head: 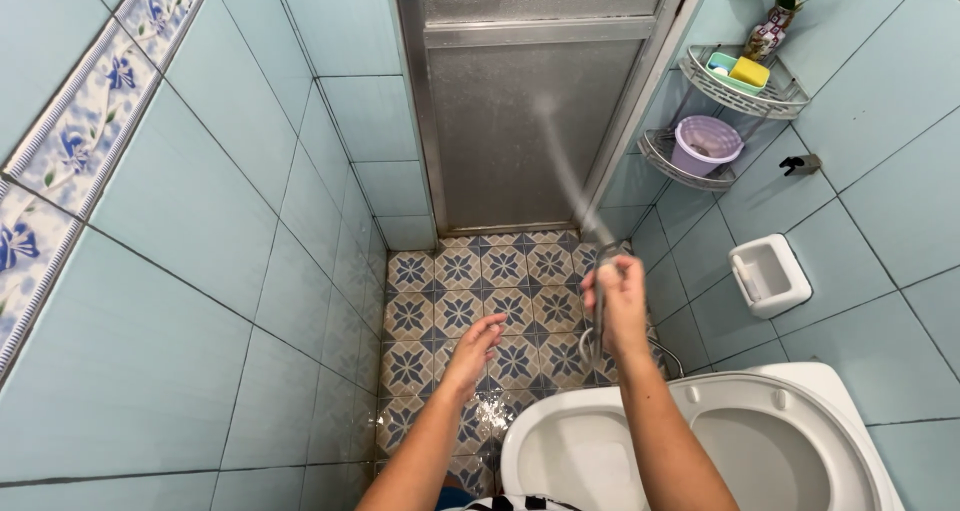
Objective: The person is using a bidet sprayer to spray water around a bathroom, specifically on the toilet and the shower door.
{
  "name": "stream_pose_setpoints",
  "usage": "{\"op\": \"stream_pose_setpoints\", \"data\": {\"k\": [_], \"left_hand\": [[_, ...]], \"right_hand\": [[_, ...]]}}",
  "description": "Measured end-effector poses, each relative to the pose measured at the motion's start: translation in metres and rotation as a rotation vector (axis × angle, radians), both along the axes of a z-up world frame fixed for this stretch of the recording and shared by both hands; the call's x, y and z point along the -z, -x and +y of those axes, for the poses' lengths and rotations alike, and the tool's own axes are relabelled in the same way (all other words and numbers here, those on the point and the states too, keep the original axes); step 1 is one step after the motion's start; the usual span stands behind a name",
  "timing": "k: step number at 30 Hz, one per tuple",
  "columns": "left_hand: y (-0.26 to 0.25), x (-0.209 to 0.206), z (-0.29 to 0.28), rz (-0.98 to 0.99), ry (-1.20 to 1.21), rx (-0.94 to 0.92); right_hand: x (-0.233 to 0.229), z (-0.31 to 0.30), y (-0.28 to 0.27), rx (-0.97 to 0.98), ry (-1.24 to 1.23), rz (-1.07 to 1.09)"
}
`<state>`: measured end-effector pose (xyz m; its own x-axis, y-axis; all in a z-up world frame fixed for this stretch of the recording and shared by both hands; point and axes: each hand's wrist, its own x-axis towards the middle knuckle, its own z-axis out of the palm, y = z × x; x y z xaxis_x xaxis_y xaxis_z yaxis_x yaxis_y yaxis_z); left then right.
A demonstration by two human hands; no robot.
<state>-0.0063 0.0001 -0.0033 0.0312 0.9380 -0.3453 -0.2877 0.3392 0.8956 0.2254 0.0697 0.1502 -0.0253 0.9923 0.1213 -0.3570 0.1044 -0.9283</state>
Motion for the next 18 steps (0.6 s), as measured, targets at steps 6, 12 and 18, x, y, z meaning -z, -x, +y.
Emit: {"op": "stream_pose_setpoints", "data": {"k": [6,12,18], "left_hand": [[-0.003,-0.013,-0.001,0.011,0.020,-0.001],[-0.007,-0.019,-0.002,0.021,0.022,-0.012],[-0.005,-0.013,0.000,0.026,-0.015,-0.022]], "right_hand": [[0.034,0.007,-0.004,-0.136,0.113,-0.049],[-0.069,-0.019,0.014,-0.186,-0.282,0.099],[-0.080,-0.009,0.020,-0.282,-0.299,0.070]]}}
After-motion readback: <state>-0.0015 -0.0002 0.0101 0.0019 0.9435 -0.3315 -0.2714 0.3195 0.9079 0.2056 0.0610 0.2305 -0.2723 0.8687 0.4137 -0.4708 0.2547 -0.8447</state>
